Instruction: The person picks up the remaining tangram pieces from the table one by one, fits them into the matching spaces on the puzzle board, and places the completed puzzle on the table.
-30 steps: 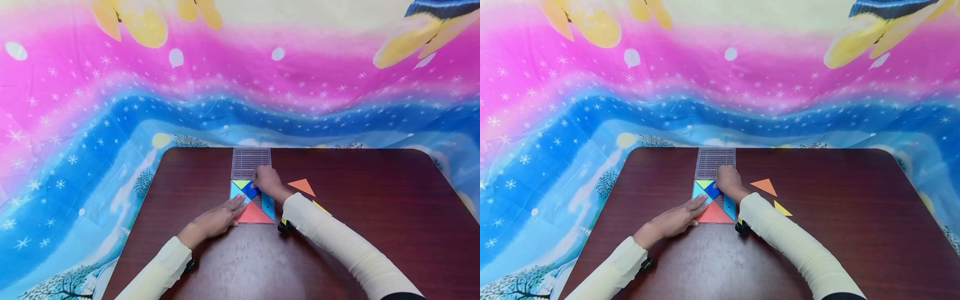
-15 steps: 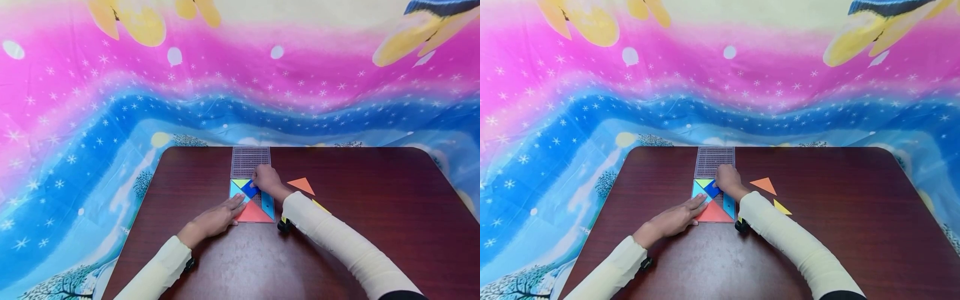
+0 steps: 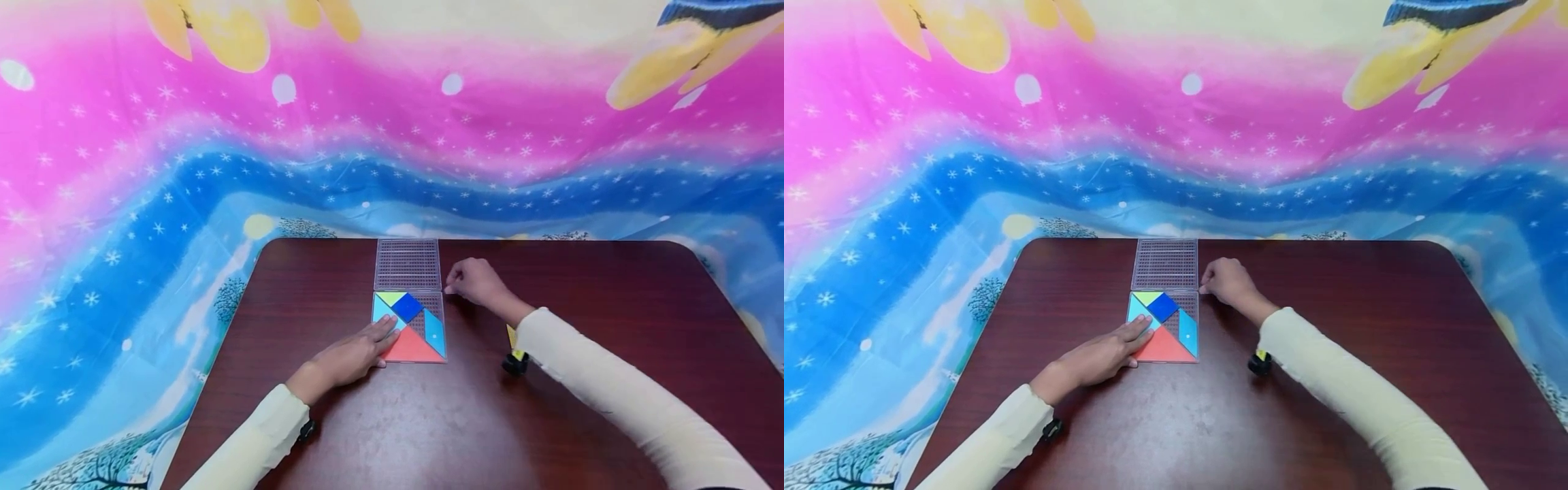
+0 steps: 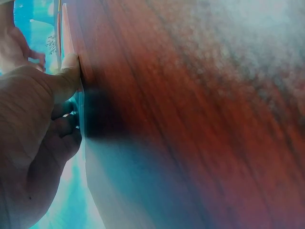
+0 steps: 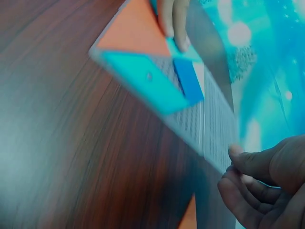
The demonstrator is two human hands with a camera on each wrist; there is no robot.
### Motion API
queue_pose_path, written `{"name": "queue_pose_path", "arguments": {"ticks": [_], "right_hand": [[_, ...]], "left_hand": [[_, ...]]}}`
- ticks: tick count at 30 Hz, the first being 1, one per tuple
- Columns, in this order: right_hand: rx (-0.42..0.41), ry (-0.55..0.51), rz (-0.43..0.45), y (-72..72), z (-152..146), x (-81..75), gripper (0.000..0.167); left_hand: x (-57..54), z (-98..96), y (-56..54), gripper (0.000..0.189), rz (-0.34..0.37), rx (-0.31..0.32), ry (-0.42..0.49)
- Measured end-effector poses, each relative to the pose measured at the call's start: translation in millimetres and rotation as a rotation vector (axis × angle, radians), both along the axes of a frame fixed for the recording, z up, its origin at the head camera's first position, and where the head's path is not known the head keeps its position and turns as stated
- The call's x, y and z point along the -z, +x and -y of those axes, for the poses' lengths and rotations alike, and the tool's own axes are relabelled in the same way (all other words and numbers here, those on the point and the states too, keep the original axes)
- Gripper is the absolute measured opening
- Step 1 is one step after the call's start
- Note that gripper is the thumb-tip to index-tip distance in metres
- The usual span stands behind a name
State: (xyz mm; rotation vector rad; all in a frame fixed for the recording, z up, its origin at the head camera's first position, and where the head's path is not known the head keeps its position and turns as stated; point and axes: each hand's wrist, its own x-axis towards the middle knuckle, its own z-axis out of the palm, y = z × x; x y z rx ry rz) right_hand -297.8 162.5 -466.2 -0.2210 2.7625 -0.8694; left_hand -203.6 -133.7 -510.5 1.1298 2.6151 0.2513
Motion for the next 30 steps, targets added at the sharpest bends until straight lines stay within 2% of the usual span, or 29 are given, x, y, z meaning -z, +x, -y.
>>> {"name": "queue_pose_path", "arguments": {"ticks": [5, 10, 13, 17, 20, 25, 30], "right_hand": [[-0.020, 0.078, -0.015, 15.9, -43, -0.6, 0.006], [-0.026, 0.125, 0.023, 40.4, -77, 0.9, 0.009], [-0.009, 0.160, 0.054, 56.6, -86, 2.6, 0.017], [0.008, 0.224, 0.055, 74.3, -86, 7.5, 0.031], [-0.012, 0.295, -0.030, 86.0, -86, 11.7, 0.035], [-0.060, 0.369, -0.220, 103.1, -83, 17.8, 0.028], [-0.046, 0.367, -0.309, 111.0, -80, 21.8, 0.024]], "left_hand": [[0.4, 1.3, -0.4, 0.063, -0.006, 0.010, 0.010], [1.2, 0.7, -0.1, 0.063, -0.013, 0.015, 0.011], [2.0, 0.2, 0.0, 0.063, -0.016, 0.017, 0.012], [1.6, 0.1, 0.4, 0.064, -0.012, 0.010, 0.015], [1.0, -0.1, 0.3, 0.064, -0.018, 0.010, 0.015], [1.2, 0.1, 0.9, 0.064, -0.016, 0.007, 0.011], [0.3, 0.6, 1.8, 0.064, -0.012, 0.002, 0.010]]}}
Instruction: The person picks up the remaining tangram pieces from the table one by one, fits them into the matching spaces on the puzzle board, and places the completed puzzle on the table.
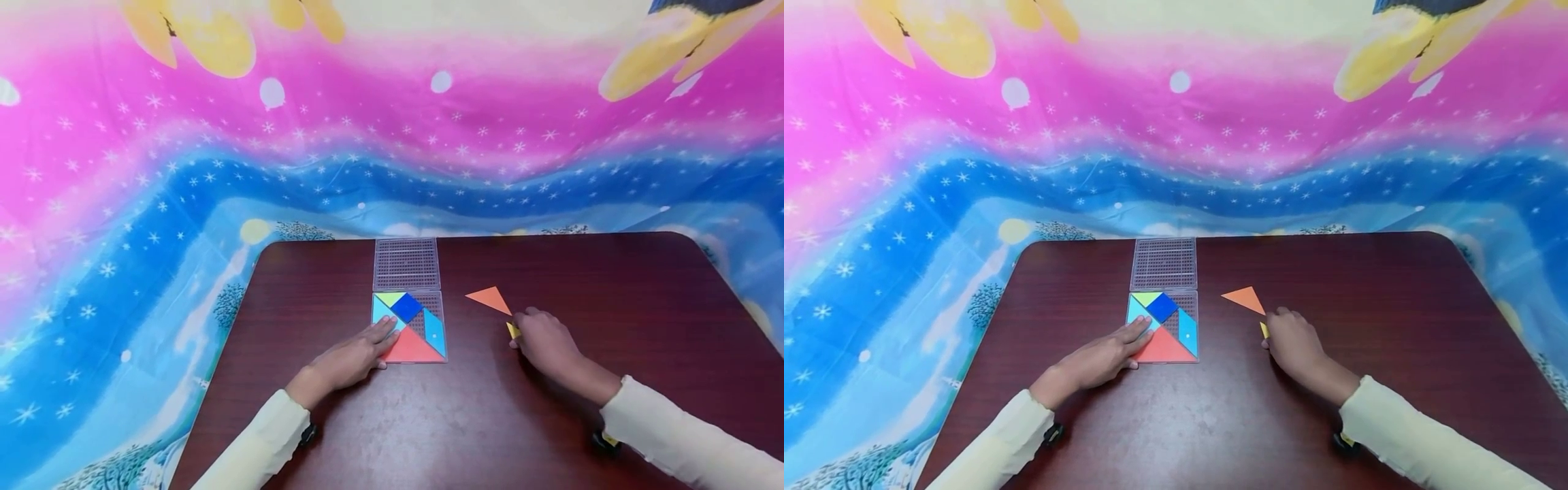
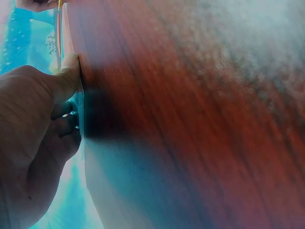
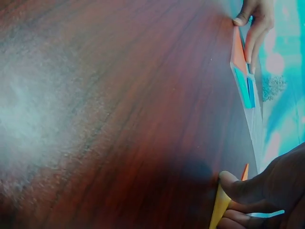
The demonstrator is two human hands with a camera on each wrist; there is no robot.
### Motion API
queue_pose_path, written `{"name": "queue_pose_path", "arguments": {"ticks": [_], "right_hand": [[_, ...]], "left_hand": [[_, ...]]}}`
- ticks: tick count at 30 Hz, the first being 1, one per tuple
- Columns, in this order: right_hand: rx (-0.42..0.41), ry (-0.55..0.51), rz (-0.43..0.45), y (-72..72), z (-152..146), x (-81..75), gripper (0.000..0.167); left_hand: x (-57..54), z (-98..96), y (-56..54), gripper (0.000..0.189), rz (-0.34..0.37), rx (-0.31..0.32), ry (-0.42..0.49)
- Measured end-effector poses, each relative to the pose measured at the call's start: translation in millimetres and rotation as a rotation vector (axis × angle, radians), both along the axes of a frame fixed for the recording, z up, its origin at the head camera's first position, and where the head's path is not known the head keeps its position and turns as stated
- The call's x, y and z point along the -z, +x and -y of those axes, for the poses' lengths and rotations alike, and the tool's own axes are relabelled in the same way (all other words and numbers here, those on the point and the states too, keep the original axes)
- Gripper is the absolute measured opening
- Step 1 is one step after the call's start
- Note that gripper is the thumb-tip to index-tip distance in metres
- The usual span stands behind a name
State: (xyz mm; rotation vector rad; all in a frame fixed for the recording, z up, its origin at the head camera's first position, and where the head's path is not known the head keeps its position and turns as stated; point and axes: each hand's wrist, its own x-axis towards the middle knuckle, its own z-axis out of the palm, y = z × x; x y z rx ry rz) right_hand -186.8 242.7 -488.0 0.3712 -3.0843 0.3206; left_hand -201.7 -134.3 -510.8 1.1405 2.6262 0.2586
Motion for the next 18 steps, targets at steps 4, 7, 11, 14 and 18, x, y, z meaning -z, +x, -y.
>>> {"name": "queue_pose_path", "arguments": {"ticks": [4, 7, 11, 14, 18], "right_hand": [[0.031, -0.054, 0.017, -1.1, -3, 1.9, 0.027], [0.069, -0.121, 0.069, -3.8, -8, 4.1, 0.028], [0.104, -0.193, 0.157, -7.6, -14, 6.7, 0.027], [0.125, -0.244, 0.225, -9.7, -19, 8.2, 0.026], [0.178, -0.327, 0.338, -11.0, -26, 7.6, 0.020]], "left_hand": [[-1.6, -1.0, -0.1, 0.064, 0.008, -0.006, 0.006], [-2.0, -1.1, -0.5, 0.064, 0.006, -0.006, 0.012], [-1.2, -0.3, -0.5, 0.064, -0.007, 0.001, 0.019], [-0.8, 0.3, 0.2, 0.064, -0.005, 0.000, 0.024], [-1.3, 0.1, 0.8, 0.064, 0.006, -0.003, 0.031]]}}
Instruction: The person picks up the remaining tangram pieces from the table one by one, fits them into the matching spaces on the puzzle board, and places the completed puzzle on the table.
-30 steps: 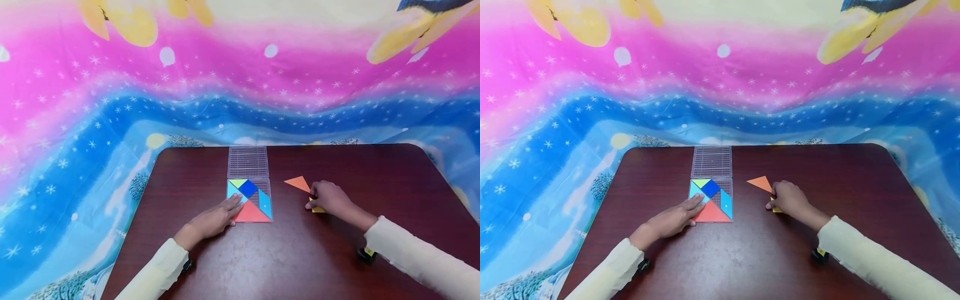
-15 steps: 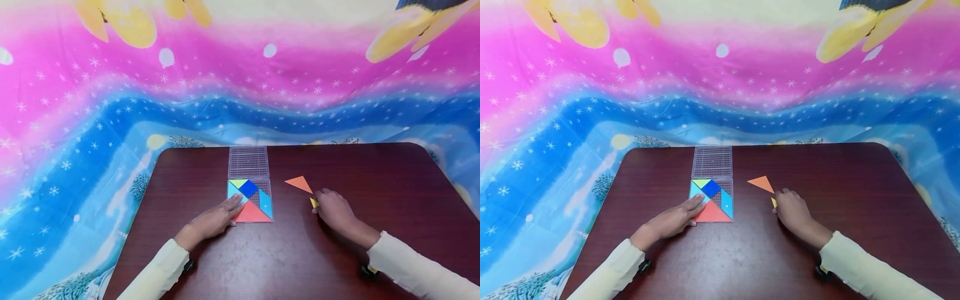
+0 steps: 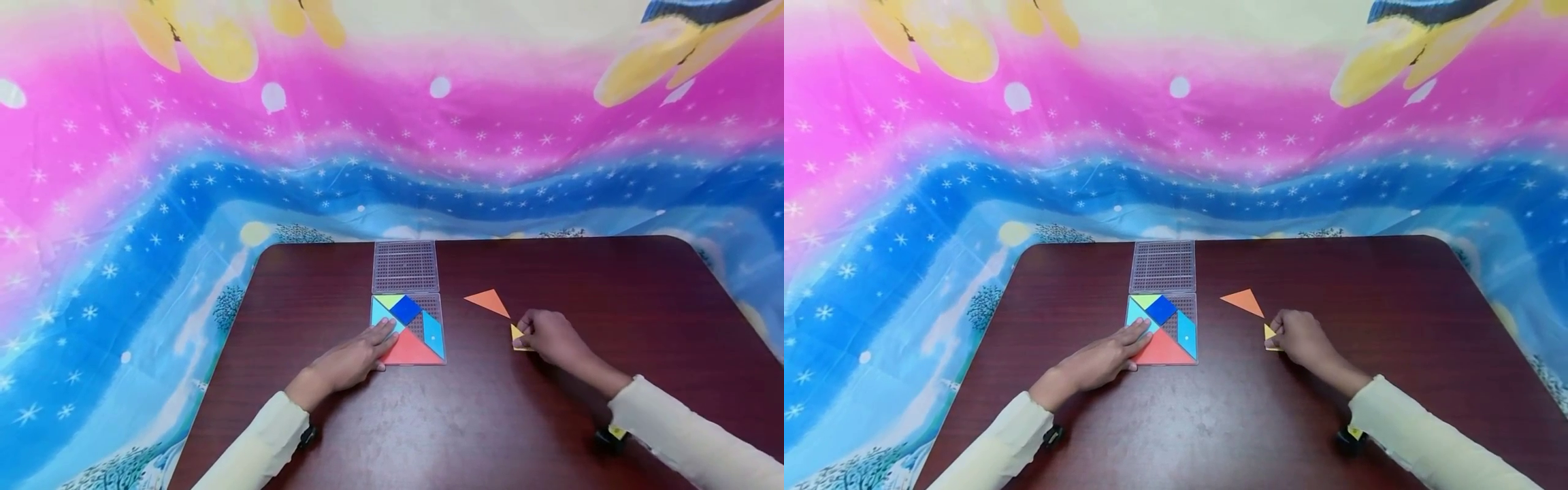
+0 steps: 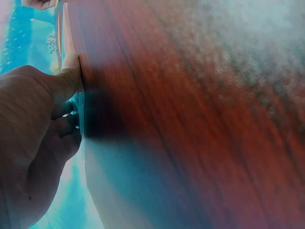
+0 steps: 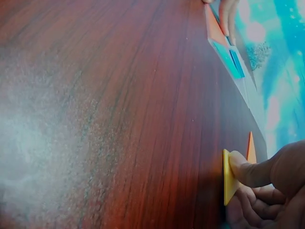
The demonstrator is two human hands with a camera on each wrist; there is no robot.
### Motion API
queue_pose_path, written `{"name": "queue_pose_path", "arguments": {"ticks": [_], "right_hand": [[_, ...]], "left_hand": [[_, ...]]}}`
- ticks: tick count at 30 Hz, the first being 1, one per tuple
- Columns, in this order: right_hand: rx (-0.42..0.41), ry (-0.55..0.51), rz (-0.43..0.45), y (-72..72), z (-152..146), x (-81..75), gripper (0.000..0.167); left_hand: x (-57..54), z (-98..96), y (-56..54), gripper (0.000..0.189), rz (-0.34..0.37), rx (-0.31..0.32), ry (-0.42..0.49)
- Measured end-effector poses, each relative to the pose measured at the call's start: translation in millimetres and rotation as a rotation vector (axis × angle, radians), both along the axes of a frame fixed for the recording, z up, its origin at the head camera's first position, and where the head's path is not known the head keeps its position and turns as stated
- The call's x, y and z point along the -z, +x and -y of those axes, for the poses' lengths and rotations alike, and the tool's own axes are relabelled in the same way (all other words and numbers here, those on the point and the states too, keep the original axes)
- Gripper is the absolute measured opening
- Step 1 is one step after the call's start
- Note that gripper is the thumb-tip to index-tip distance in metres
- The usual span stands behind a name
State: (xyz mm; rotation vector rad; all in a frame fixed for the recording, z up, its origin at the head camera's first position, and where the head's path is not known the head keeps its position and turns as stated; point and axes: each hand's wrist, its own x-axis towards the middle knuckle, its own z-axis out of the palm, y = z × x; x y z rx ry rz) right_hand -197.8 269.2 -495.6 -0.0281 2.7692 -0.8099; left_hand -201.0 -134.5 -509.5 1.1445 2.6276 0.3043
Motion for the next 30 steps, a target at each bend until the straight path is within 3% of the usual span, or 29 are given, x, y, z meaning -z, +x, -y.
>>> {"name": "queue_pose_path", "arguments": {"ticks": [9, 18, 30], "right_hand": [[0.008, -0.153, 0.137, -3.3, -9, -8.9, 0.016], [0.043, -0.316, 0.224, -13.7, 9, -17.6, 0.022], [0.037, -0.388, 0.204, -29.6, 33, -32.7, 0.027]], "left_hand": [[-0.4, -1.0, 0.3, 0.064, 0.008, -0.007, -0.014], [-0.4, 0.0, 0.6, 0.064, 0.020, -0.015, -0.017], [0.6, -0.6, 1.0, 0.063, 0.017, -0.017, -0.021]]}}
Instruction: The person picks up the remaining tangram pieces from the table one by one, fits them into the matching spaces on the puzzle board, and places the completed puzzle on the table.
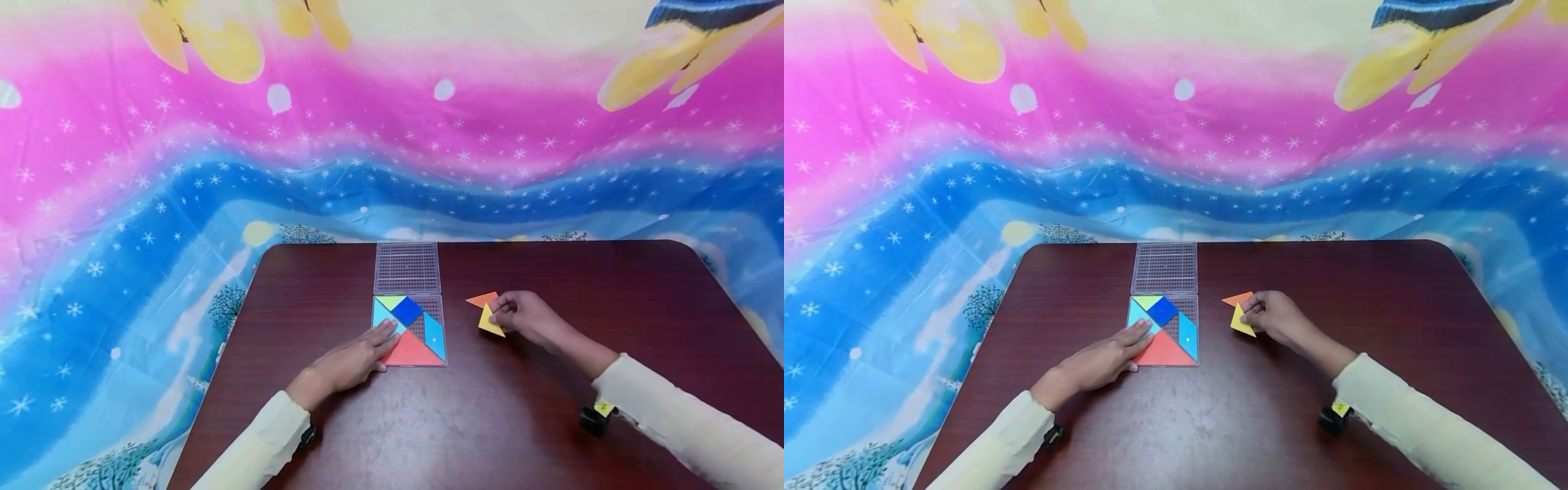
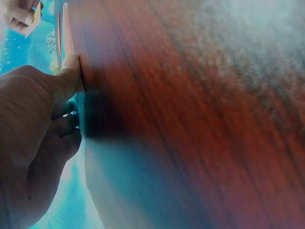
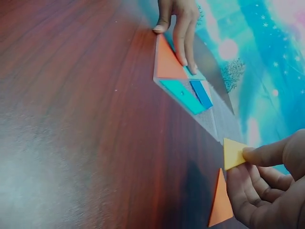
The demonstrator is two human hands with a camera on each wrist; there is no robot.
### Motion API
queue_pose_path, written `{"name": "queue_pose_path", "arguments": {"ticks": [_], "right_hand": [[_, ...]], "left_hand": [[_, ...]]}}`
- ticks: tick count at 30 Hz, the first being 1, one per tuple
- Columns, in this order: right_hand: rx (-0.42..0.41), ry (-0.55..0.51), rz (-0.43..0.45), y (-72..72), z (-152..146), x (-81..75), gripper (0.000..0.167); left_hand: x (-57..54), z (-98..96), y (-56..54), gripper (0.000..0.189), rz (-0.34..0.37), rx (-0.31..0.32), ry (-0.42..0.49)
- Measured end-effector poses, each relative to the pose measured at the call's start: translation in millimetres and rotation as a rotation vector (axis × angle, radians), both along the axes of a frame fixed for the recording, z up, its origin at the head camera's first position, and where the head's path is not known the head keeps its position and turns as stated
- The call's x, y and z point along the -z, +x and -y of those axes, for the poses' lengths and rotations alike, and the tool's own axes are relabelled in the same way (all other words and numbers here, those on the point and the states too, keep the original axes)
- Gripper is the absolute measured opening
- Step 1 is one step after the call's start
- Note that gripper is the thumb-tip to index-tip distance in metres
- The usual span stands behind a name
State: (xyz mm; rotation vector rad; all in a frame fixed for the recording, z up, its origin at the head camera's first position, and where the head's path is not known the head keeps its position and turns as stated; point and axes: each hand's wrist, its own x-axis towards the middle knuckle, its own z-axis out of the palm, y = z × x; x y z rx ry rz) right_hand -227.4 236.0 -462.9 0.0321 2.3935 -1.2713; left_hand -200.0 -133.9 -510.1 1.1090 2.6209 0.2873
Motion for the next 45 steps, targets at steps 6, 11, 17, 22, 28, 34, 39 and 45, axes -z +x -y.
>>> {"name": "queue_pose_path", "arguments": {"ticks": [6, 11, 17, 22, 28, 34, 39, 45], "right_hand": [[0.015, -0.015, -0.032, -6.2, 9, -5.9, 0.028], [0.025, -0.100, -0.038, -12.2, 16, -11.2, 0.026], [0.015, -0.132, -0.067, -14.9, 24, -13.4, 0.027], [0.031, -0.132, -0.058, -17.6, 33, -11.3, 0.025], [0.061, -0.182, -0.045, -23.0, 45, -10.3, 0.025], [0.060, -0.198, -0.025, -26.0, 57, -10.5, 0.026], [0.063, -0.194, -0.028, -28.1, 66, -11.0, 0.026], [0.053, -0.202, -0.021, -30.4, 75, -6.1, 0.025]], "left_hand": [[0.9, 0.6, 0.4, 0.064, 0.005, -0.006, 0.000], [-0.8, 1.3, 1.2, 0.065, 0.003, -0.006, -0.008], [0.1, 1.2, 0.7, 0.065, -0.004, -0.004, -0.007], [4.0, 1.5, 1.5, 0.066, 0.003, -0.004, 0.001], [4.4, 1.1, 2.1, 0.065, 0.008, -0.007, 0.011], [3.2, 0.3, 1.3, 0.065, 0.011, -0.009, 0.005], [1.7, -0.3, 1.1, 0.065, 0.011, -0.009, 0.000], [2.5, -0.4, 0.8, 0.063, -0.003, 0.001, 0.002]]}}
